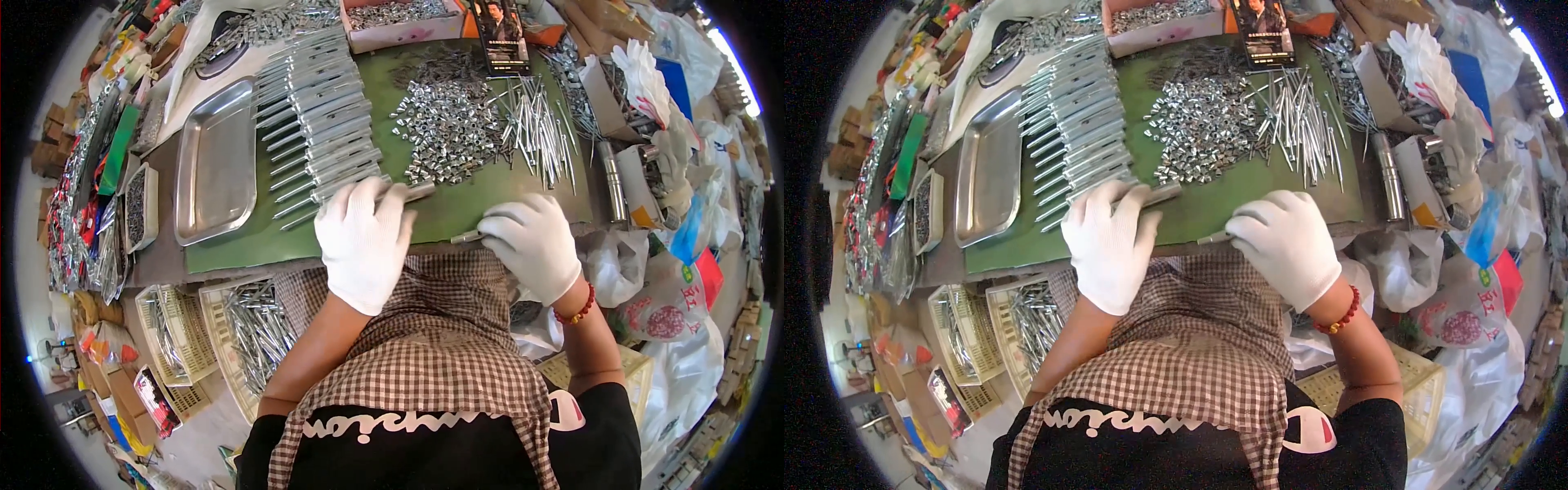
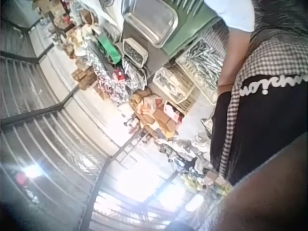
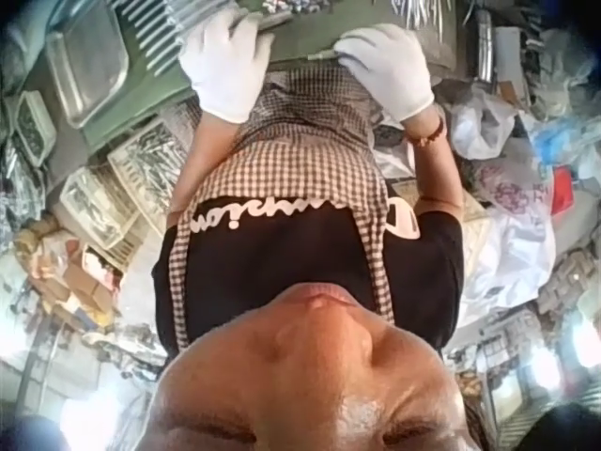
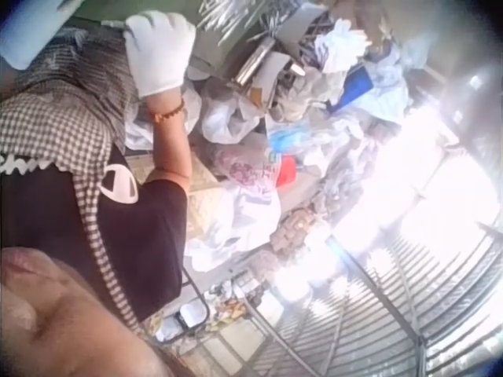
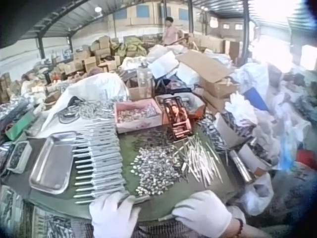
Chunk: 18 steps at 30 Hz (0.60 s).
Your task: Assembling small metal hardware by inserting pins into cylinders and organizing the components on a workbench.
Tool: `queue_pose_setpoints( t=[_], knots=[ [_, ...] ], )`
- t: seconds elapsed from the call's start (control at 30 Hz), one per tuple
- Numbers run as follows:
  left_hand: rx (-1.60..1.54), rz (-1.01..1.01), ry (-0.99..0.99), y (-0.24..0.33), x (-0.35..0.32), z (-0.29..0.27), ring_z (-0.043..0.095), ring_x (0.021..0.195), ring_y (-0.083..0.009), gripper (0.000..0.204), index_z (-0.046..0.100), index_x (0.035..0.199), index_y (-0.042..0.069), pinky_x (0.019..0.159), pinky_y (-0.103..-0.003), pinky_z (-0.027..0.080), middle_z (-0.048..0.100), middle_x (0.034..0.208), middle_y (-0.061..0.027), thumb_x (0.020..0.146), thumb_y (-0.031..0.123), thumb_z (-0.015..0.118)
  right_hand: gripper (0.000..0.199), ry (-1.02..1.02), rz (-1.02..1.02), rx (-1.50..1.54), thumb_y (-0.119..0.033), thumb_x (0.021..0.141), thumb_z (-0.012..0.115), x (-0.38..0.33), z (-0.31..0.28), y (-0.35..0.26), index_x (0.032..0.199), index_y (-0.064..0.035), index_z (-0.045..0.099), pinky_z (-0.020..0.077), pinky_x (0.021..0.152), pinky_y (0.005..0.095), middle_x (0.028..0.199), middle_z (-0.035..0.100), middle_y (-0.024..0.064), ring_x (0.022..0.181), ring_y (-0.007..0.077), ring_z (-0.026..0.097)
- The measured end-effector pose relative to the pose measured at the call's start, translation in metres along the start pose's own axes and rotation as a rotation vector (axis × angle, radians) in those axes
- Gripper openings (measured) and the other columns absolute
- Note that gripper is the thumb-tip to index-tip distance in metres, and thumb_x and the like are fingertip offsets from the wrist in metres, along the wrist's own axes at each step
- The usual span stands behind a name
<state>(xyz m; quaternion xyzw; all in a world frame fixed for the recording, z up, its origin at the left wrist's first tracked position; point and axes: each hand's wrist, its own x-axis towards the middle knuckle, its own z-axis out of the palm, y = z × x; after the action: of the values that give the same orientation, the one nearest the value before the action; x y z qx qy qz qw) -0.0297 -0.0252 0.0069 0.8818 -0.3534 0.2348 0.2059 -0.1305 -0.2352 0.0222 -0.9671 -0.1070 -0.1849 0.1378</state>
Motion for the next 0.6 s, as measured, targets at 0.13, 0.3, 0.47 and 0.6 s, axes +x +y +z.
queue_pose_setpoints(
  t=[0.13, 0.3, 0.47, 0.6],
  knots=[
    [-0.026, -0.017, -0.107, -0.007, 0.0, 0.001, 0.055, 0.097, -0.028, 0.029, 0.063, 0.098, 0.013, 0.082, -0.041, 0.042, 0.057, 0.101, -0.0043, 0.071, 0.015, 0.072, 0.027, -0.127, -0.101, -0.011, -0.01, 0.071, 0.064, -0.001, 0.004, 0.0, 0.098, -0.0165, 0.061, 0.0443, 0.071, 0.0355, 0.087, 0.06, -0.0008, 0.081, 0.0214, 0.057],
    [-0.017, 0.024, -0.06, -0.01, -0.002, 0.004, 0.055, 0.097, -0.0281, 0.029, 0.061, 0.098, 0.011, 0.082, -0.04, 0.042, 0.058, 0.102, -0.0049, 0.071, 0.013, 0.072, 0.033, -0.086, -0.121, -0.004, -0.007, 0.071, 0.066, 0.004, -0.011, -0.003, 0.103, -0.0148, 0.061, 0.0468, 0.07, 0.0362, 0.09, 0.062, 0.003, 0.081, 0.0241, 0.059],
    [-0.087, 0.036, 0.095, -0.015, -0.014, 0.01, 0.057, 0.096, -0.0272, 0.03, 0.06, 0.1, 0.009, 0.083, -0.041, 0.042, 0.061, 0.102, -0.0064, 0.072, 0.009, 0.071, 0.051, 0.284, 0.315, 0.367, 0.008, 0.073, 0.065, 0.001, -0.031, -0.014, 0.122, -0.0028, 0.057, 0.0518, 0.073, 0.0293, 0.098, 0.062, 0.0085, 0.086, 0.0184, 0.062],
    [-0.302, 0.054, 0.105, -0.009, -0.018, 0.002, 0.06, 0.087, -0.0294, 0.033, 0.059, 0.104, 0.006, 0.077, -0.04, 0.047, 0.062, 0.1, -0.0096, 0.074, 0.006, 0.07, 0.062, 0.649, 0.517, 0.949, 0.011, 0.08, 0.049, 0.015, -0.035, -0.04, 0.14, 0.0047, 0.033, 0.056, 0.077, 0.0323, 0.101, 0.057, 0.0139, 0.089, 0.0171, 0.059]
  ],
)
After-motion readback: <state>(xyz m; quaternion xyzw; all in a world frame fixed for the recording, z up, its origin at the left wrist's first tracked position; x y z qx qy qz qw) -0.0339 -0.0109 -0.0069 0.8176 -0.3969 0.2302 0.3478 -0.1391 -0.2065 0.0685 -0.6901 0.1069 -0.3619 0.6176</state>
